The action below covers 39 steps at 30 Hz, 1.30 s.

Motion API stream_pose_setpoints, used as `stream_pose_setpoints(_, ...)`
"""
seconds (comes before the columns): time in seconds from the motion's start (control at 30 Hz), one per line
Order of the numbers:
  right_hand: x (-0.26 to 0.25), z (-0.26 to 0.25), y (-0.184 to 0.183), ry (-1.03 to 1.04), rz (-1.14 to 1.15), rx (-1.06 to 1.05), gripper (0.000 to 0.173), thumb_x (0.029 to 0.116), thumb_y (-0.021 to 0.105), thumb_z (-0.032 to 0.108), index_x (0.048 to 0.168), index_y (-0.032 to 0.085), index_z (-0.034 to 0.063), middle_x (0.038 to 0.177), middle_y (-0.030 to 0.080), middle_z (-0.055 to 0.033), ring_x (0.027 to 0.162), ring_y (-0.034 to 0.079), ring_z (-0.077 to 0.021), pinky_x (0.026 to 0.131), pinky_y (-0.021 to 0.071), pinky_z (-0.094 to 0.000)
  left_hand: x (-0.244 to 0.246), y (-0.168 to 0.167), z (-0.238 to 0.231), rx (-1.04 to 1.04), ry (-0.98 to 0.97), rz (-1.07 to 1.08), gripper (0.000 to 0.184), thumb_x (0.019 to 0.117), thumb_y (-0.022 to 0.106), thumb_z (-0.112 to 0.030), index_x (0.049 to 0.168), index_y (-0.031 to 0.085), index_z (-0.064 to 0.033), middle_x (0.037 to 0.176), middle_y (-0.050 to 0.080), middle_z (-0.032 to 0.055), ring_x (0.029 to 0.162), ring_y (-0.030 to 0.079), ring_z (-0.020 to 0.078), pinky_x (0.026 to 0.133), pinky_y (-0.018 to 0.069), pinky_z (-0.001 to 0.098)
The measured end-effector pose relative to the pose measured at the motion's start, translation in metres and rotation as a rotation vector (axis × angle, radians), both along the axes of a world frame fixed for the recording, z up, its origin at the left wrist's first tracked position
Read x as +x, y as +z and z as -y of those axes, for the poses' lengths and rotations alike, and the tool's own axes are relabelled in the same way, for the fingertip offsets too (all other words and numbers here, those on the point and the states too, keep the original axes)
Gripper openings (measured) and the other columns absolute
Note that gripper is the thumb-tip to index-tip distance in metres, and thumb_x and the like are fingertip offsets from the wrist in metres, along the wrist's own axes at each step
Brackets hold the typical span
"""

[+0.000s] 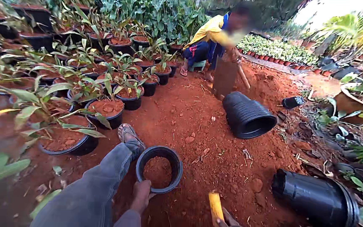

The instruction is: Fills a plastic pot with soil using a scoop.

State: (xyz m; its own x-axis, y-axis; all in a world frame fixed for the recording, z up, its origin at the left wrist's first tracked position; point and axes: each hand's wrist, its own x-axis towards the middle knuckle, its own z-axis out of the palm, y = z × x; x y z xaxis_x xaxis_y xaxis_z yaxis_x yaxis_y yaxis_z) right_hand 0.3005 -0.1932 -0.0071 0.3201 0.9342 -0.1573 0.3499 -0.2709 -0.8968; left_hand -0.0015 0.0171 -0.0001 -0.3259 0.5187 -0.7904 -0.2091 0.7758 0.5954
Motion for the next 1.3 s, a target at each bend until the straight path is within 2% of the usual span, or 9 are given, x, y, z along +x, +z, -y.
stream_pose_setpoints(0.07, 0.002, -0.03, -0.016, 0.171, -0.098, -0.304, 0.041, 0.0959, 0.062, 0.026, 0.124, 0.07, -0.0022, 0.138, 0.062, -0.0215, 0.126, 0.062, -0.0239, 0.108, 0.0488, -0.0433, 0.002, 0.003, -0.002, -0.048, -0.029, -0.084, 0.052, 0.098, 0.058, -0.005, 0.147, 0.042, -0.0019, 0.128, 0.059, 0.0305, 0.101, 0.07, 0.0425, 0.074, 0.0622, 0.0566)
stream_pose_setpoints(0.17, -0.028, -0.063, -0.034, 0.289, -0.22, -0.4, 0.024, 0.0979, 0.056, 0.023, 0.098, 0.072, 0.0045, 0.086, 0.069, -0.0072, 0.081, 0.066, -0.0167, 0.079, 0.0543, -0.0417, 0.004, 0.009, -0.009, -0.099, -0.039, -0.174, 0.046, 0.1002, 0.056, -0.008, 0.144, 0.044, -0.0016, 0.123, 0.061, 0.0298, 0.094, 0.072, 0.0405, 0.071, 0.0631, 0.0543)
stream_pose_setpoints(0.37, -0.1, -0.062, -0.04, 0.245, -0.66, -0.512, 0.028, 0.1027, 0.048, 0.01, 0.123, 0.065, -0.0015, 0.105, 0.07, -0.0125, 0.094, 0.068, -0.0176, 0.089, 0.0574, -0.0405, 0.0, 0.01, -0.013, -0.115, -0.058, -0.218, 0.043, 0.098, 0.056, -0.004, 0.14, 0.046, 0.0008, 0.116, 0.064, 0.0292, 0.09, 0.073, 0.0391, 0.067, 0.0631, 0.0534)
stream_pose_setpoints(0.5, -0.114, -0.073, -0.07, 0.447, -0.215, -0.539, 0.052, 0.0875, 0.074, 0.048, 0.11, 0.07, 0.0016, 0.099, 0.071, -0.0176, 0.094, 0.069, -0.0299, 0.088, 0.0546, -0.052, 0.0, 0.013, -0.013, -0.109, -0.057, -0.233, 0.044, 0.098, 0.056, -0.004, 0.14, 0.046, -0.0005, 0.115, 0.065, 0.0287, 0.087, 0.073, 0.0384, 0.065, 0.063, 0.0522)
stream_pose_setpoints(0.6, -0.067, -0.103, -0.09, 0.411, 0.189, -0.622, 0.068, 0.0803, 0.072, 0.067, 0.114, 0.071, 0.0086, 0.103, 0.074, -0.0151, 0.099, 0.072, -0.0323, 0.088, 0.0557, -0.0566, 0.001, 0.012, -0.013, -0.12, -0.05, -0.249, 0.044, 0.0975, 0.056, -0.003, 0.14, 0.046, -0.0012, 0.113, 0.065, 0.0282, 0.085, 0.073, 0.0381, 0.063, 0.0624, 0.0517)
stream_pose_setpoints(0.87, 0.099, -0.103, -0.061, -0.361, 0.471, -0.34, 0.06, 0.0891, 0.075, 0.05, 0.112, 0.068, -0.0057, 0.095, 0.07, -0.0286, 0.091, 0.069, -0.0457, 0.082, 0.0503, -0.0664, 0.0, 0.012, -0.016, -0.121, -0.071, -0.267, 0.041, 0.0977, 0.057, -0.004, 0.138, 0.05, -0.001, 0.112, 0.066, 0.0268, 0.086, 0.073, 0.0368, 0.064, 0.0621, 0.0515)
stream_pose_setpoints(1.0, 0.019, -0.116, -0.051, -0.135, 0.043, -0.295, 0.039, 0.0877, 0.076, 0.036, 0.103, 0.071, 0.0002, 0.085, 0.072, -0.0115, 0.078, 0.072, -0.0233, 0.076, 0.0608, -0.0474, 0.0, 0.012, -0.014, -0.115, -0.065, -0.276, 0.041, 0.0976, 0.057, -0.005, 0.138, 0.049, -0.0017, 0.113, 0.066, 0.0265, 0.087, 0.073, 0.0368, 0.064, 0.0623, 0.0521)
stream_pose_setpoints(1.1, -0.045, -0.142, -0.07, 0.163, 0.061, -0.487, 0.056, 0.0828, 0.077, 0.053, 0.11, 0.071, 0.004, 0.097, 0.073, -0.0137, 0.093, 0.072, -0.0283, 0.088, 0.0567, -0.0512, 0.0, 0.012, -0.014, -0.112, -0.089, -0.29, 0.041, 0.0974, 0.058, -0.006, 0.137, 0.05, -0.0005, 0.112, 0.066, 0.0267, 0.087, 0.073, 0.0368, 0.065, 0.0623, 0.0525)
stream_pose_setpoints(1.3, 0.063, -0.195, -0.05, -0.258, 0.53, -0.468, 0.063, 0.087, 0.073, 0.059, 0.12, 0.069, 0.0056, 0.108, 0.073, -0.0211, 0.102, 0.07, -0.0412, 0.088, 0.0527, -0.0634, 0.0, 0.011, -0.01, -0.113, -0.074, -0.318, 0.039, 0.0967, 0.059, -0.004, 0.134, 0.05, 0.0024, 0.108, 0.066, 0.0277, 0.082, 0.072, 0.0373, 0.062, 0.0613, 0.0527)
